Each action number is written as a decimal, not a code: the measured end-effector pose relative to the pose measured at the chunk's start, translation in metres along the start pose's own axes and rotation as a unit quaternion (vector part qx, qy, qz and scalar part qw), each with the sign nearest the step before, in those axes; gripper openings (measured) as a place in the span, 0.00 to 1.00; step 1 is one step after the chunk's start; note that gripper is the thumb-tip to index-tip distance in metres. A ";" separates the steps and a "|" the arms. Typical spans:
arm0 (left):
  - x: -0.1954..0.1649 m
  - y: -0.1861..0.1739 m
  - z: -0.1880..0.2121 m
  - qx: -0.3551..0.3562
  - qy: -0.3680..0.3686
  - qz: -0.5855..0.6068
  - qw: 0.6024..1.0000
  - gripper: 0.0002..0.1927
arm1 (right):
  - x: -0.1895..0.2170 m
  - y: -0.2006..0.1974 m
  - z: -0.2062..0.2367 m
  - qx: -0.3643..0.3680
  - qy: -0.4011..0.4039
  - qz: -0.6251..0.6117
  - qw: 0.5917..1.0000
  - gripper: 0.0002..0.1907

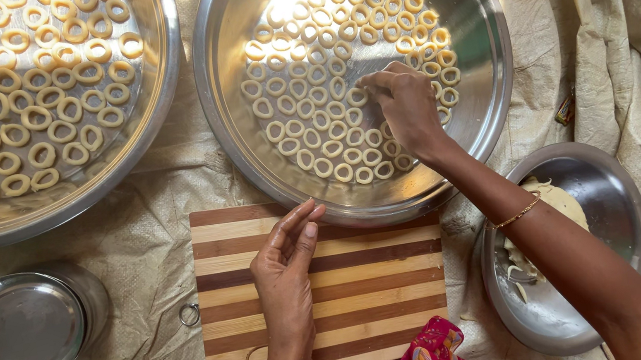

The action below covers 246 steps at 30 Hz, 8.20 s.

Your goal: The person rolls small pieces of dough into thin ropes and joins the ends to form rings, placing them into metal trays. The person repeats this process continuously, arranging the rings in neat rows.

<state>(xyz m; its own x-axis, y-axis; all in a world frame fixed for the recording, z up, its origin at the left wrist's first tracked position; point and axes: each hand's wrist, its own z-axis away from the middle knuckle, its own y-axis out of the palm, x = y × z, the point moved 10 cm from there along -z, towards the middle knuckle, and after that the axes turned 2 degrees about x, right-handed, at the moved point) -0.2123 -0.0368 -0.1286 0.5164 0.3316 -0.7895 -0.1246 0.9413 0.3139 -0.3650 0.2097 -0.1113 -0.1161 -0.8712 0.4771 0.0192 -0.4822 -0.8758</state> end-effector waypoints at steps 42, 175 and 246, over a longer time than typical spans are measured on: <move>-0.052 0.023 0.077 0.047 0.212 -0.206 0.954 0.12 | -0.199 -0.063 0.371 0.163 0.306 0.049 0.937 0.11; 0.053 0.075 0.087 0.402 -0.022 0.433 0.807 0.49 | 0.206 -0.029 0.214 0.013 -0.115 -0.090 0.989 0.36; 0.051 0.112 0.127 0.477 -0.158 0.386 0.773 0.47 | 0.116 0.005 0.199 0.090 -0.069 -0.246 0.963 0.38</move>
<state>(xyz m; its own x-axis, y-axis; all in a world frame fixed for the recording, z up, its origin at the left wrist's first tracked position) -0.0919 0.0770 -0.0665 0.8001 0.5976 -0.0508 0.1049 -0.0560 0.9929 -0.1805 0.0876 -0.0459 -0.0232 -0.5307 0.8472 0.1695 -0.8373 -0.5198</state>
